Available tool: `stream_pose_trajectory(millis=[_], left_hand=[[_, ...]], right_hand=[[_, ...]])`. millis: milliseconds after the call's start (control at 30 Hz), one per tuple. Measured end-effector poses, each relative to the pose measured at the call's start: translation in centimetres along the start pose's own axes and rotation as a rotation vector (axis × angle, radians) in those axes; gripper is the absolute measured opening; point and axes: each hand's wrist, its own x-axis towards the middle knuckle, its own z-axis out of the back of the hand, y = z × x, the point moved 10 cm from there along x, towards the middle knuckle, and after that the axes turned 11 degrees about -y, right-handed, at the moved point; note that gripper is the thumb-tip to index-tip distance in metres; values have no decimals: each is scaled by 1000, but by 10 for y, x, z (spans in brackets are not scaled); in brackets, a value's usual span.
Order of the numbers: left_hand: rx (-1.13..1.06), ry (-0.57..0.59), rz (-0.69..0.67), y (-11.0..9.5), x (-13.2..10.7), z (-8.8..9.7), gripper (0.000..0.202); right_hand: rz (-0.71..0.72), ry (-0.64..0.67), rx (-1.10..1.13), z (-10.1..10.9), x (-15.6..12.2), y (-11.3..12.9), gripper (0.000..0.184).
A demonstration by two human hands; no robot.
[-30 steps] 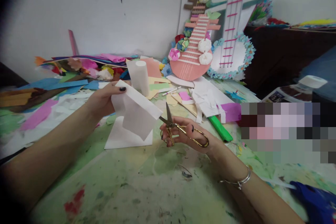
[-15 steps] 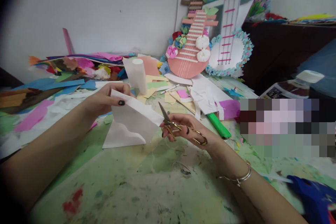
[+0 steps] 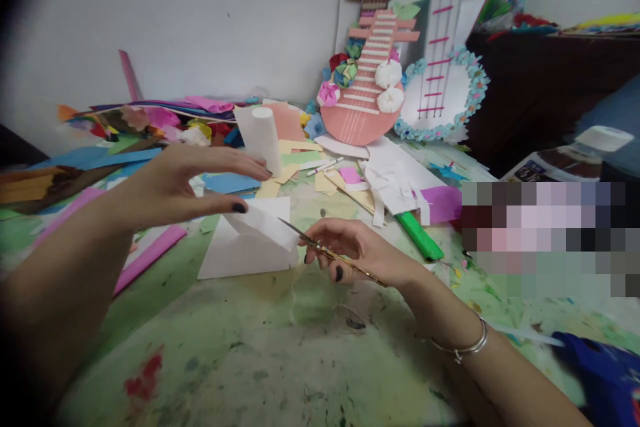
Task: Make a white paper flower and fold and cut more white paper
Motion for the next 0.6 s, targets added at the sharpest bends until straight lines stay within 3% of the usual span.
stream_pose_trajectory(millis=[67,133,300,600], left_hand=[[120,14,-149,-27,-1,-7,31],[154,68,-217,-40,-2,-21,28],[84,209,-179,-38,-6,-48,19],[39,261,-88,-36,-7,-60,13]], right_hand=[[-7,6,-9,-3,0,0,64],[-8,4,-12,-5,0,1,64],[1,-2,-19,-6,-1,2,63],[-7,29,-68,-9,-4,4,65]])
